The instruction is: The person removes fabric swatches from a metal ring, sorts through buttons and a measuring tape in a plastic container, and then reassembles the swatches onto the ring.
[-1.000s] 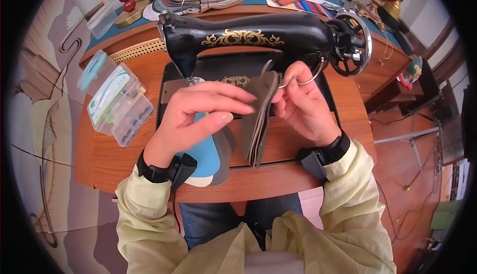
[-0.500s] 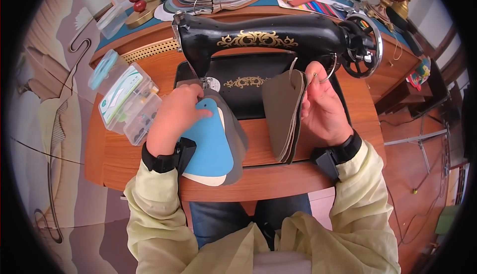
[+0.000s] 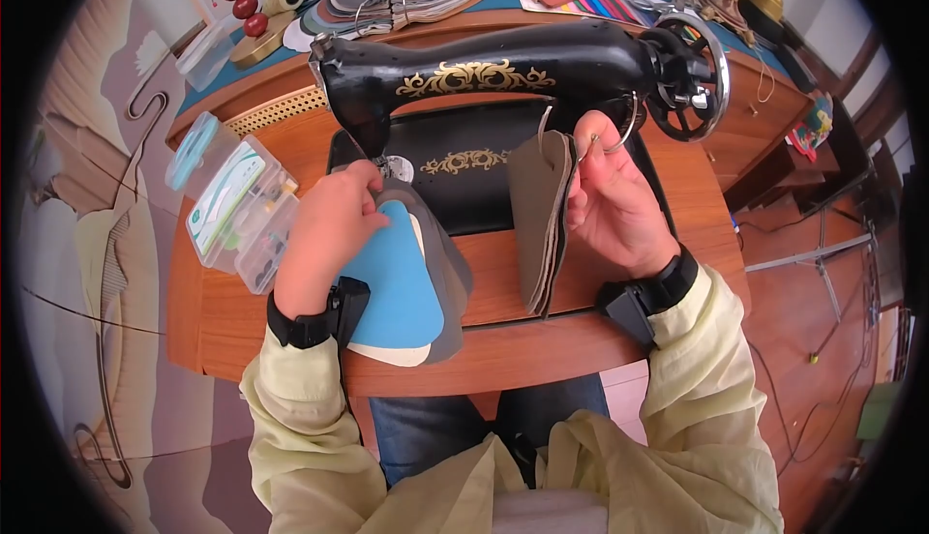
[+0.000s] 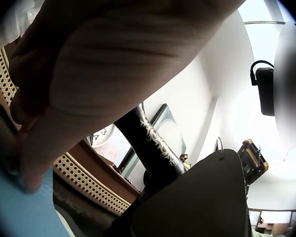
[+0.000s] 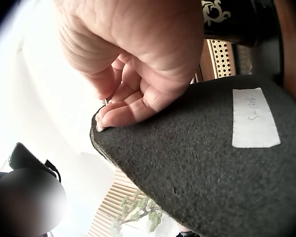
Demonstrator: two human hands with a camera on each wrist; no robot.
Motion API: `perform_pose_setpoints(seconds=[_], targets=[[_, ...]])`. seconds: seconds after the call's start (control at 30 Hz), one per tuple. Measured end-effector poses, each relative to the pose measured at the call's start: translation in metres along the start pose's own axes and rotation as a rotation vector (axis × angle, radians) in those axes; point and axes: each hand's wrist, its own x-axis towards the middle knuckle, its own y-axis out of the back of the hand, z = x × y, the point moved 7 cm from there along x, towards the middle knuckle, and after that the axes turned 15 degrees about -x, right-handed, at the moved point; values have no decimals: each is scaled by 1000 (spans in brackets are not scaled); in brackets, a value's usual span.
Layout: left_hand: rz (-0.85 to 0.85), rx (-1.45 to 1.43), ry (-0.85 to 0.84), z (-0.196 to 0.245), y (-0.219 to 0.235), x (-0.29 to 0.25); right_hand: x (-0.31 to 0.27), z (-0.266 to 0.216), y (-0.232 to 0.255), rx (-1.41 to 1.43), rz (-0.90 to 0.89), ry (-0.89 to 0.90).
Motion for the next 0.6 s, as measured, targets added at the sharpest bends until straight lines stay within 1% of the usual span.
perform_pose_setpoints(seconds=[0.1, 0.2, 0.3, 0.4, 0.5, 0.6], targets=[[-19, 22, -13, 12, 5, -5, 0, 0, -1, 5, 7, -2], [54, -226, -257, 43, 16, -5, -2, 1, 0, 13, 16, -3], [-38, -476, -250, 63, 21, -8, 0, 2, -1, 20, 7, 14], [-27, -777, -488, 70, 24, -13, -1, 2, -3, 23, 2, 4], [-13, -950, -613, 74, 25, -15, -3, 4, -7, 10, -23, -36], [-81, -1031, -635, 68, 17, -11, -4, 6, -13, -32, -70, -70]])
